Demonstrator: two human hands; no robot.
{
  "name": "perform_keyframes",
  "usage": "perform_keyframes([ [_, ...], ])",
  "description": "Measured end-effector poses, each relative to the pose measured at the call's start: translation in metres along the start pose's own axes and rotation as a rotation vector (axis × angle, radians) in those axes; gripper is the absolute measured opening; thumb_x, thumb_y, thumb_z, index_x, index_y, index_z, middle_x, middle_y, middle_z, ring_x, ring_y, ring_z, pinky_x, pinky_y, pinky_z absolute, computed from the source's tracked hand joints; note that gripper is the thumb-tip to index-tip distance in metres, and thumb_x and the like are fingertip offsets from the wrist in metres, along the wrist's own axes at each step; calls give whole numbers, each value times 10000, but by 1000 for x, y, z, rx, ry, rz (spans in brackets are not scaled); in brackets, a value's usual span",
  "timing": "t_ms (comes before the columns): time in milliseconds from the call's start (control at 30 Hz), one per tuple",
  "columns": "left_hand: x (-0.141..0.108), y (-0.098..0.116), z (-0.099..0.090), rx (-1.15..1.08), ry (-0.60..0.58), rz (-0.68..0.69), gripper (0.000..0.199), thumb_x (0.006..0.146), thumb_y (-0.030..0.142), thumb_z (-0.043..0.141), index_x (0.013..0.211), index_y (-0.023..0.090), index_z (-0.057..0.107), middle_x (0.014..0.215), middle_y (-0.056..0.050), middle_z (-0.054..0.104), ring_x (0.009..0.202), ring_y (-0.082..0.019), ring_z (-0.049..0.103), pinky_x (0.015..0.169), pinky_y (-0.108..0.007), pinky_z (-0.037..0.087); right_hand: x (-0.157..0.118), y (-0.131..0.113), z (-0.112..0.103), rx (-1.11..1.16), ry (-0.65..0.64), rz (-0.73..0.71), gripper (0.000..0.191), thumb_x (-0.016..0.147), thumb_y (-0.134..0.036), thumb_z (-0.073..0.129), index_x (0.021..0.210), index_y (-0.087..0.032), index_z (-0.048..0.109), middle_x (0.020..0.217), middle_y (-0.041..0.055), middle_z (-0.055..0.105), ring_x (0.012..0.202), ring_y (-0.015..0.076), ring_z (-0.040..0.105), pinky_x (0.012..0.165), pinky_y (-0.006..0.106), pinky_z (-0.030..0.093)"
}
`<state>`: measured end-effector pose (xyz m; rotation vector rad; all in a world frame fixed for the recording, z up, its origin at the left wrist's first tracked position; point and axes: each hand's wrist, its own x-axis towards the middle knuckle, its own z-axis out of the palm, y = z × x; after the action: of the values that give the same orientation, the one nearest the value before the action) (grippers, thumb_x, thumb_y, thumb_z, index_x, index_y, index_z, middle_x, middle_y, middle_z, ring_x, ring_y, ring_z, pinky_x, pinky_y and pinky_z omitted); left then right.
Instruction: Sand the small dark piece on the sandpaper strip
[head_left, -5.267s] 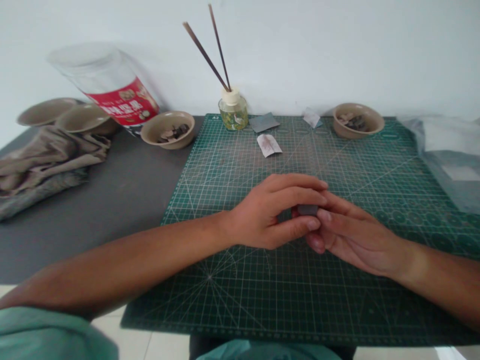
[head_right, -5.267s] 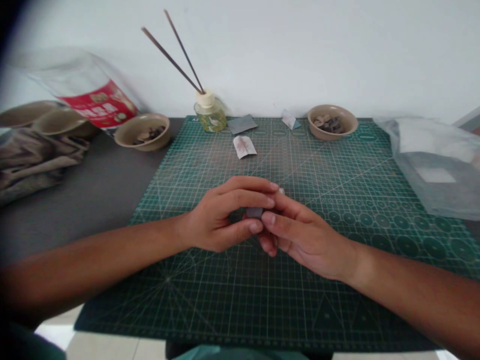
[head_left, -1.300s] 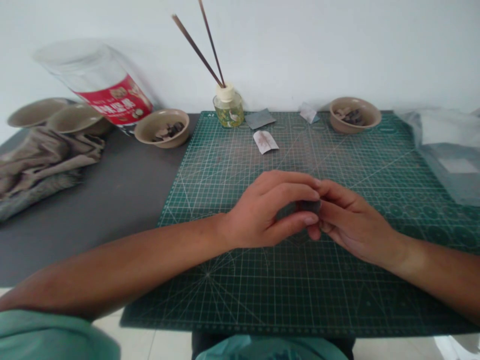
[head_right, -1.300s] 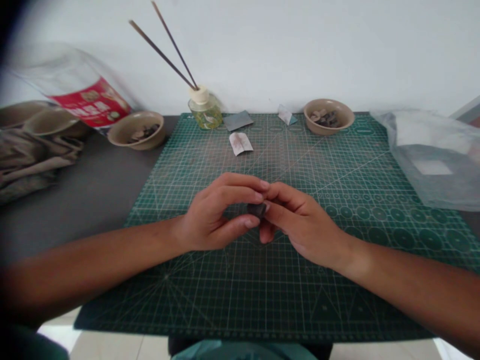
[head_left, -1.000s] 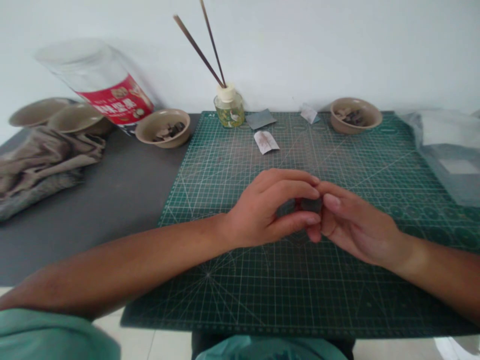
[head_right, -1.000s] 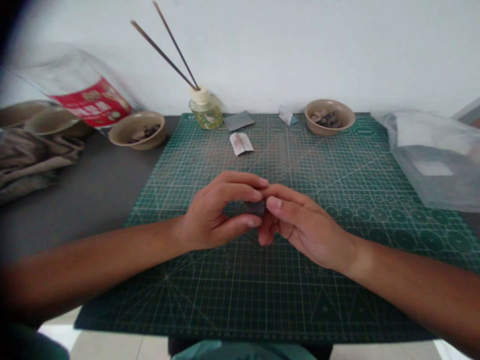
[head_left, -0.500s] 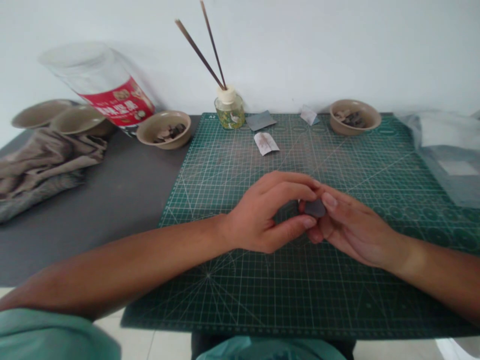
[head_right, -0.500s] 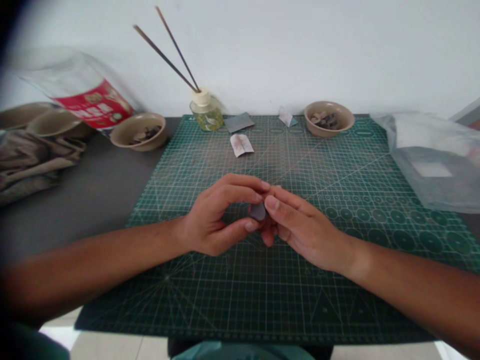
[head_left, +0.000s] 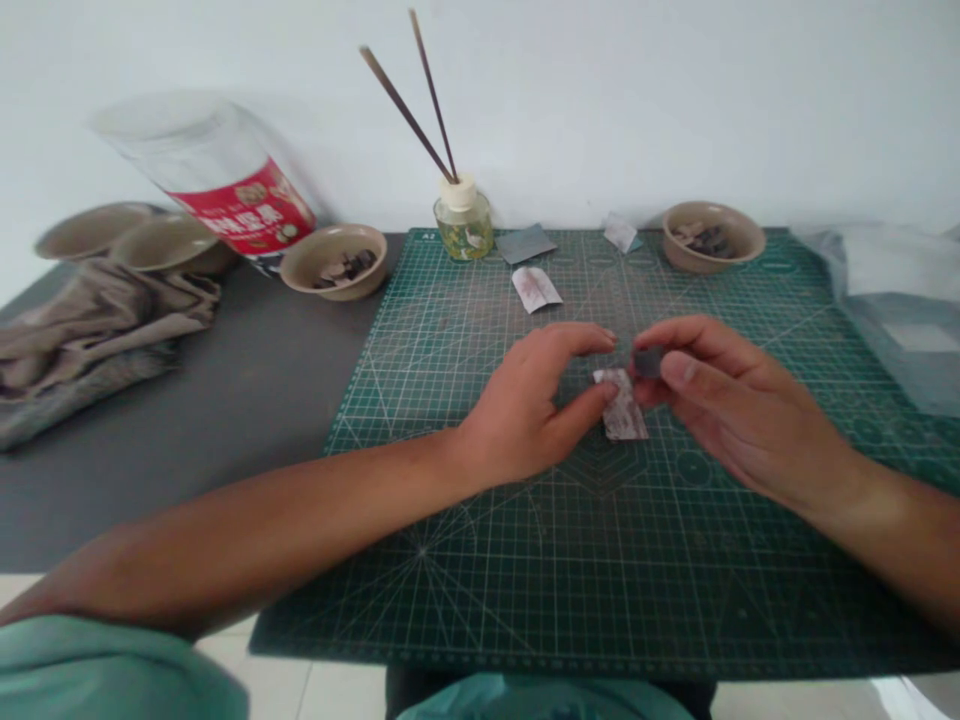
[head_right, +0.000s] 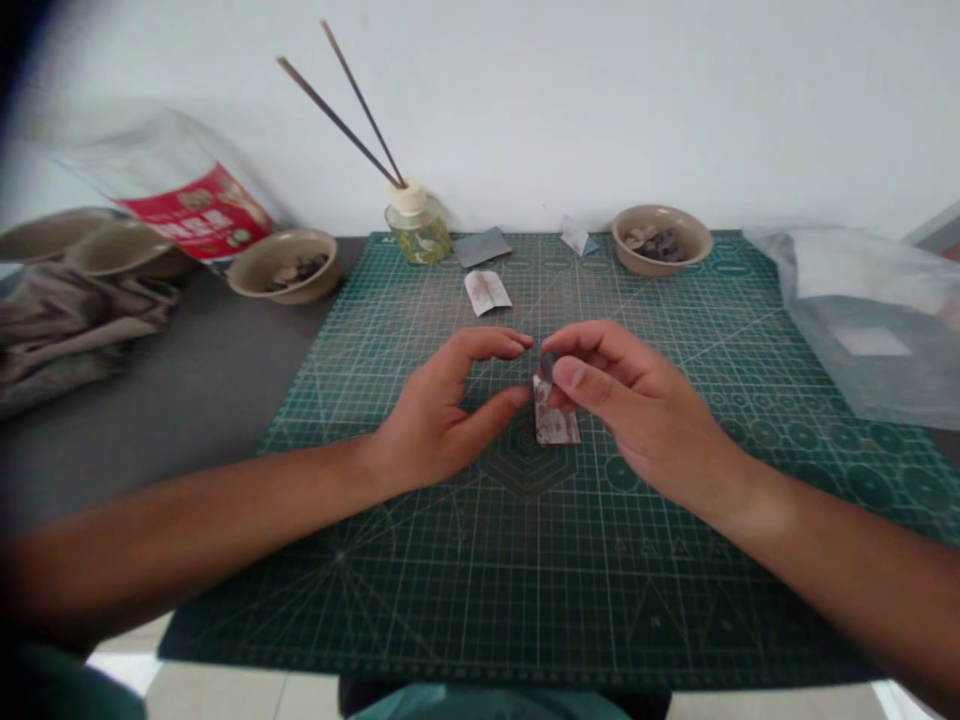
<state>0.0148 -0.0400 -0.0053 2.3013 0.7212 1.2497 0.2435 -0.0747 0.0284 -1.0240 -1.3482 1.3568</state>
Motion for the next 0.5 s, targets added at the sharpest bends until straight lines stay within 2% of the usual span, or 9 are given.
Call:
perform_keyframes([
  [100, 1, 1, 3, 118, -159, -107, 316, 1031, 279, 696, 1333, 203, 639, 1472, -148, 714, 1421, -299, 657, 1208, -541, 516, 7, -7, -10, -359, -41, -86, 211, 1002, -485, 798, 1109, -303, 798, 943, 12, 755, 822, 202, 684, 711, 328, 557],
  [167, 1, 2, 6, 207, -265, -158, 442, 990, 369, 773, 1369, 179, 646, 1553, -183, 662, 1500, -354, 592, 1254, -600, 464, 10, -7, -16, -628, -96, -160, 177, 1019, -457, 760, 1074, -293, 796, 954, 27, 765, 803, 217, 674, 706, 358, 534],
  [267, 1, 3, 9, 302, -355, -188, 568, 945, 487, 824, 1373, 149, 667, 1581, -202, 639, 1528, -393, 553, 1286, -627, 424, 12, 0, -22, -907, -163, -280, 145, 1012, -424, 741, 1026, -283, 772, 913, 32, 747, 790, 235, 661, 733, 397, 514],
  [367, 1, 3, 11, 335, -376, -180, 547, 958, 525, 794, 1339, 147, 690, 1555, -191, 661, 1498, -391, 572, 1283, -623, 430, 13, 11, -24, -1047, -226, -353, 123, 1004, -393, 742, 1001, -270, 745, 902, 40, 730, 859, 264, 678, 774, 416, 512],
  [500, 2, 4, 10, 335, -379, -169, 493, 942, 494, 781, 1308, 174, 700, 1561, -176, 661, 1490, -391, 578, 1275, -631, 439, 11, 21, -22, -1095, -286, -413, 112, 1042, -352, 702, 1036, -249, 745, 991, 64, 734, 944, 274, 694, 842, 428, 537],
])
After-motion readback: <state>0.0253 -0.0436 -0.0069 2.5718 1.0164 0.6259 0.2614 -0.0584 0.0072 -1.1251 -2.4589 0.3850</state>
